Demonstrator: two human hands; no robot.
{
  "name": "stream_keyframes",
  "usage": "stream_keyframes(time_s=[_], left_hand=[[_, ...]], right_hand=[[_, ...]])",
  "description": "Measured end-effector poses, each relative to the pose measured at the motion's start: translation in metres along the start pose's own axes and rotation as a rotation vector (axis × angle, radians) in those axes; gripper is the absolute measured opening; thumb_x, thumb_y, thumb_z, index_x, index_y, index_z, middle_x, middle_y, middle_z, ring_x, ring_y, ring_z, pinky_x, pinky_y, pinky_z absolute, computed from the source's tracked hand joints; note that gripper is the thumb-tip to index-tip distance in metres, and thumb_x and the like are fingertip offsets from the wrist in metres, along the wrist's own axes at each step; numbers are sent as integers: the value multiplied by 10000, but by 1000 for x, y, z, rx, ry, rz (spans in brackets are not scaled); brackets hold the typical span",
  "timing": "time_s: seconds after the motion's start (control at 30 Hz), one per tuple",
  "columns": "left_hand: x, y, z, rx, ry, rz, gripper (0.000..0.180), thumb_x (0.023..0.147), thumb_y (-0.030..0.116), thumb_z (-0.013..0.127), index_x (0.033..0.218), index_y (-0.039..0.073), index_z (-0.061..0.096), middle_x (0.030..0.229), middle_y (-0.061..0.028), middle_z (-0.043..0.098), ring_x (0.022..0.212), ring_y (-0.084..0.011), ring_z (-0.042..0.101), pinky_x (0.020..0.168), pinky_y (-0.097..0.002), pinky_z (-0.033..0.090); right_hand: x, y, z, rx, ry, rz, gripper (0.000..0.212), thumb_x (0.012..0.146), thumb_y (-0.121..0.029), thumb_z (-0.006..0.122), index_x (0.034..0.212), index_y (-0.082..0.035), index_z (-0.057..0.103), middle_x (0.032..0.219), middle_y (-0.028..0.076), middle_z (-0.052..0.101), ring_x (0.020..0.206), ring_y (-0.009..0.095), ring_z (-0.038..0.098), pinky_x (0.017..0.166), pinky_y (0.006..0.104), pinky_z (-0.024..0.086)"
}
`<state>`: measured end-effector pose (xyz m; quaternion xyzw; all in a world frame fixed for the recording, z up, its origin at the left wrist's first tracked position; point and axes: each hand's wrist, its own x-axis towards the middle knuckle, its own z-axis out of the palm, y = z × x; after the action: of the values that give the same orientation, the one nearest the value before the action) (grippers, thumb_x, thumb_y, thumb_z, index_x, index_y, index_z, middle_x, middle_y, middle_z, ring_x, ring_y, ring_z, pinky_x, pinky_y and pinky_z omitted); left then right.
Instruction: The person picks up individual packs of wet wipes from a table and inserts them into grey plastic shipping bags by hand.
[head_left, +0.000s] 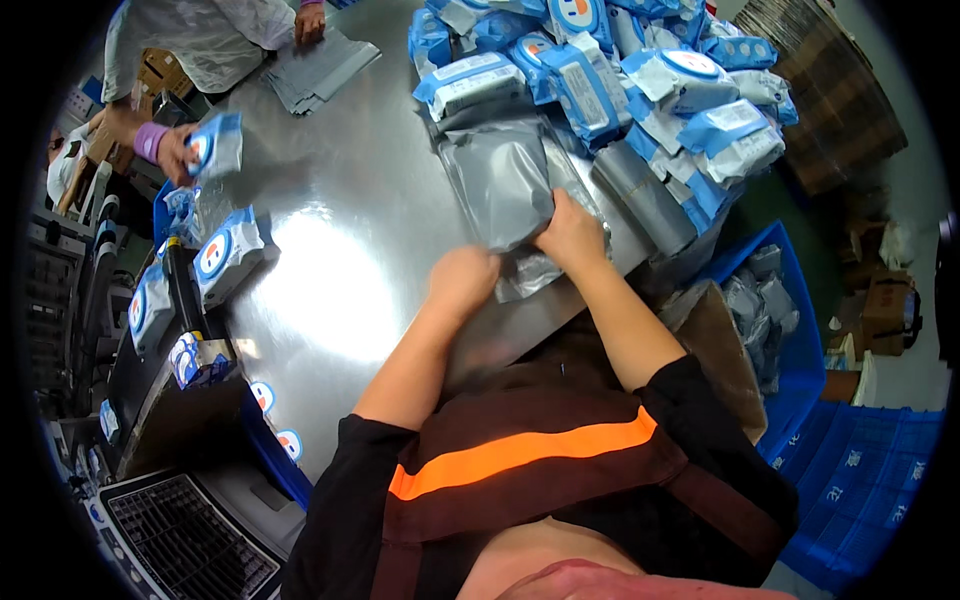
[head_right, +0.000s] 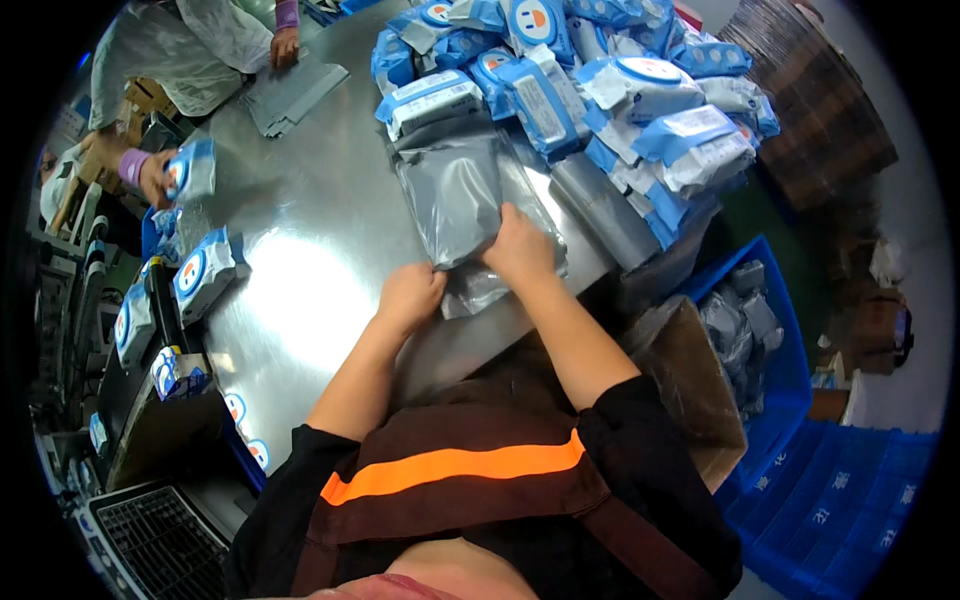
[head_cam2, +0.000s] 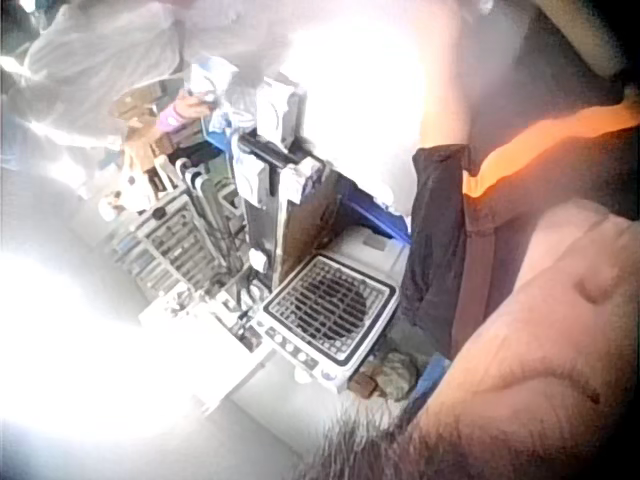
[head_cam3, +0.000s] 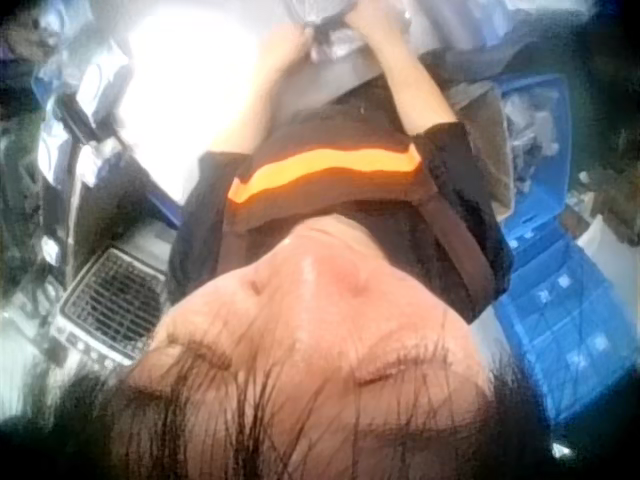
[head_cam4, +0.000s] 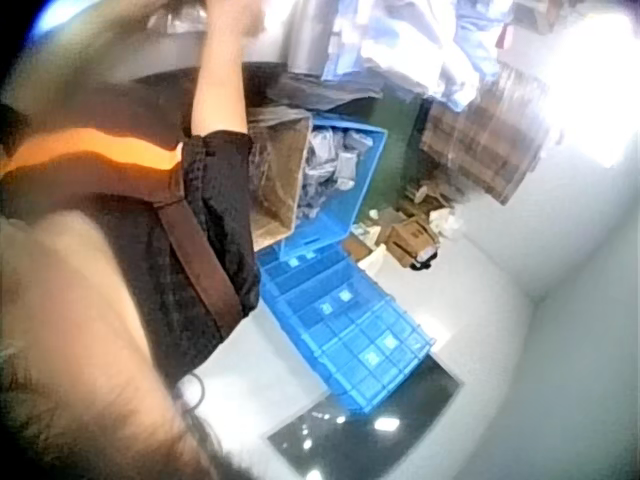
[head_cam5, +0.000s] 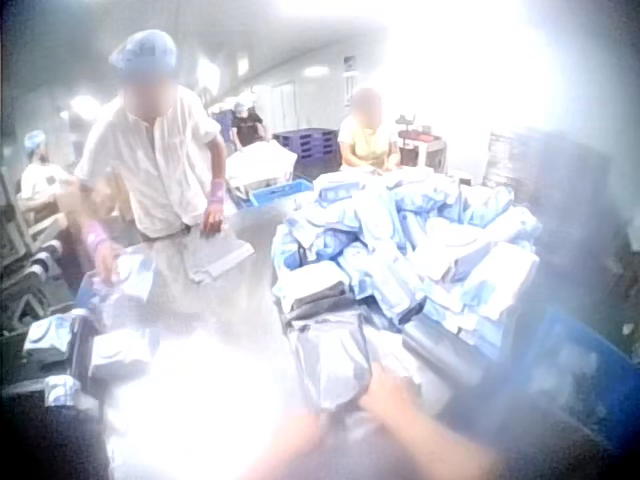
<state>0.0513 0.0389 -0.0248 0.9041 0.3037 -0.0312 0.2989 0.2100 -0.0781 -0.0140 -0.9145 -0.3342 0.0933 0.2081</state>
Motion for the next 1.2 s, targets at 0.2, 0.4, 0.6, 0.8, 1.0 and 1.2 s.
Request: stream_keyframes(time_s=[0.2,0.4,0.6,0.8,1.0,1.2], left_hand=[[5,-40,15,-223,8,28,398,940,324,548,848,-43,671,710,-224,650,675,-361,661,688,-456,522],[-15,-30,22,-566,-55,-86,383,974,290,551,867,-63,654,660,-141,610,578,-212,610,612,-408,499],[-6,-49,40,-290,78,92,393,980,306,544,873,-48,678,669,-112,628,562,-217,623,564,-343,522],[-26,-46,18,-918,-98,-226,407,961,357,585,893,-31,690,734,-107,673,579,-190,630,553,-318,525],[-44,-36,8,-1134,-165,-182,373,991,316,541,901,-12,695,797,-120,701,633,-179,655,554,-286,529],[-44,-42,11,-1103,-90,-239,328,959,246,535,860,-38,666,735,-129,657,703,-231,689,620,-344,549]], right_hand=[[-17,49,-6,204,-64,55,569,693,-429,826,1099,-63,669,1047,149,702,1027,355,665,865,442,527],[-66,15,-7,218,228,-763,228,860,-233,654,1022,-80,703,943,149,700,903,339,658,792,429,530],[-18,-16,70,-26,-239,-607,176,859,-145,564,854,-17,685,899,216,695,882,415,663,791,511,513],[-51,16,29,93,67,-521,184,897,-156,560,958,-57,703,979,169,679,926,370,646,869,473,493],[-75,-30,16,345,65,-735,216,747,-182,786,937,-114,708,942,62,633,935,292,588,829,407,494],[-83,-22,15,408,80,-813,111,750,-135,789,816,-95,710,857,53,652,848,264,603,761,367,503]])
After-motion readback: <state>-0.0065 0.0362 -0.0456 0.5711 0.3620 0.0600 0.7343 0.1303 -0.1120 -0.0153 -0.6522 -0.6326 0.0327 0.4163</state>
